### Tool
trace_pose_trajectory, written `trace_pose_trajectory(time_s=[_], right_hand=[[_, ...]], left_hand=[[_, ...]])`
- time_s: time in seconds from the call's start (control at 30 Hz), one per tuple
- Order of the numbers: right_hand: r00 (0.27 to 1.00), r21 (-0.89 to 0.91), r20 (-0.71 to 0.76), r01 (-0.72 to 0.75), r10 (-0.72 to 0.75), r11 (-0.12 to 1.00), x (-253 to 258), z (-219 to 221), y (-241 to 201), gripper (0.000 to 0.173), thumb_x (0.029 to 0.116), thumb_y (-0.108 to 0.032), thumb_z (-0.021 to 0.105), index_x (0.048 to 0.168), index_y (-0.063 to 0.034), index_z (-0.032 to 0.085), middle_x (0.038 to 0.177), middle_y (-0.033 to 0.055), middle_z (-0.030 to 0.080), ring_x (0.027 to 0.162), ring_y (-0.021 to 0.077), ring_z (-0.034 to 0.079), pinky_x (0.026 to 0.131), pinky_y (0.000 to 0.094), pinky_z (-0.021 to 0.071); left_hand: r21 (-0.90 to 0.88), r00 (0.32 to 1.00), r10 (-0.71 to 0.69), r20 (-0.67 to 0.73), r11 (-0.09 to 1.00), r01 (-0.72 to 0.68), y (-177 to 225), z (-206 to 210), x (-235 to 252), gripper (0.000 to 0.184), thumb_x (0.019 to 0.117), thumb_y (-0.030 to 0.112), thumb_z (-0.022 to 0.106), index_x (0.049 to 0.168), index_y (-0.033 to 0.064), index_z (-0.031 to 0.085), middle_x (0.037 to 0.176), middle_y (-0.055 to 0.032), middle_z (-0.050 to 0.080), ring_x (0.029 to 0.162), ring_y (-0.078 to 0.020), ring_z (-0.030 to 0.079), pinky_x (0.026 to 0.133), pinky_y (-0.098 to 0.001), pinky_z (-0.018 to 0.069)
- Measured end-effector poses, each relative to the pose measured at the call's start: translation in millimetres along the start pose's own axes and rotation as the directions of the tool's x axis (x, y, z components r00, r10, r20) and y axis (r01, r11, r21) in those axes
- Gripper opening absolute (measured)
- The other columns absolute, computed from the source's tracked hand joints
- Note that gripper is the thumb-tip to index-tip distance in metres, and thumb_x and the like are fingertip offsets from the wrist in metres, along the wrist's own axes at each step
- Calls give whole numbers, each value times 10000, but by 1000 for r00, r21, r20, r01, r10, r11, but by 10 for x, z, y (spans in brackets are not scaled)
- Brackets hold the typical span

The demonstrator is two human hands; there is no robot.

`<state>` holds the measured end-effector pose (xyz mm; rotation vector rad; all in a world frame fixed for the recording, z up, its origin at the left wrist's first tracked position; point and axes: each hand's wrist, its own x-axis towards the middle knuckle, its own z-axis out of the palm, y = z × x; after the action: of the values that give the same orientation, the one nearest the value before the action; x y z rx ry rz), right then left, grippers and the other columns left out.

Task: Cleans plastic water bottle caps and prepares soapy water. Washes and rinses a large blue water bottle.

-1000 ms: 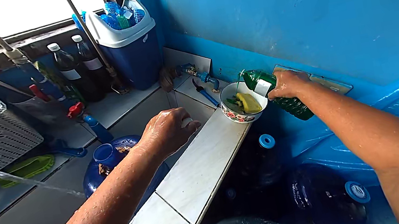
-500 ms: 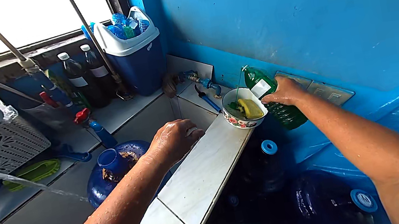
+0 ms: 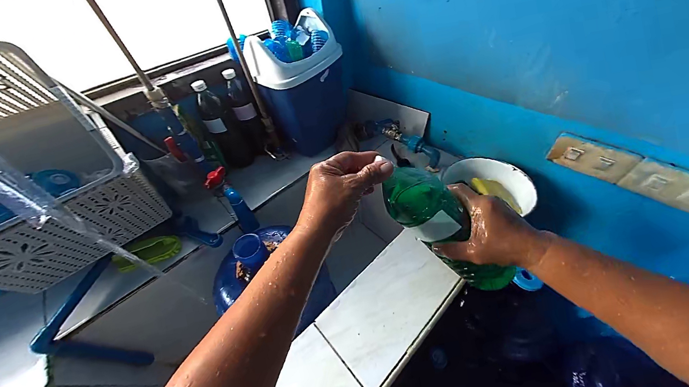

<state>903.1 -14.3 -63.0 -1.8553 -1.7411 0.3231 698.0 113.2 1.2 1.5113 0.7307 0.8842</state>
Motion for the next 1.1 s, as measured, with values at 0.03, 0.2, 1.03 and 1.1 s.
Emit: trace_pose_trajectory(time_s=[0.03,0.2,1.03,1.1], right_hand=[[1000,-12,9,26,-25,1000,35,40,-32,886,688,-401,874,1380,43,545,1029,226,725,979,397,710,862,634,538],[965,194,171,164,-198,967,308,181,-102,823,641,-370,860,1312,24,592,1048,132,731,980,188,713,890,418,580],[989,768,-134,70,54,636,4355,3320,-1592,1017,677,-13,916,1494,74,316,1423,295,520,1320,343,550,1126,434,453],[999,752,-26,-10,45,659,4349,3254,-1561,1074,721,-89,912,1547,38,237,1492,298,458,1385,362,491,1162,451,416]], left_hand=[[97,1000,-2,3,995,2,16,-92,-17,142,930,89,736,1043,4,732,886,-33,731,791,-65,688,763,-243,584],[198,977,116,177,968,-151,-45,-618,-149,259,879,-61,713,1126,12,744,1070,-22,694,924,-35,659,837,-192,563],[-713,382,-634,-672,693,-105,-1735,-2706,-331,185,1070,18,388,1077,-5,572,865,-73,681,761,-156,706,722,-288,618],[-700,361,-631,-687,707,-97,-1780,-2678,-364,153,1060,10,415,1066,11,569,838,-52,671,726,-128,694,695,-258,613]])
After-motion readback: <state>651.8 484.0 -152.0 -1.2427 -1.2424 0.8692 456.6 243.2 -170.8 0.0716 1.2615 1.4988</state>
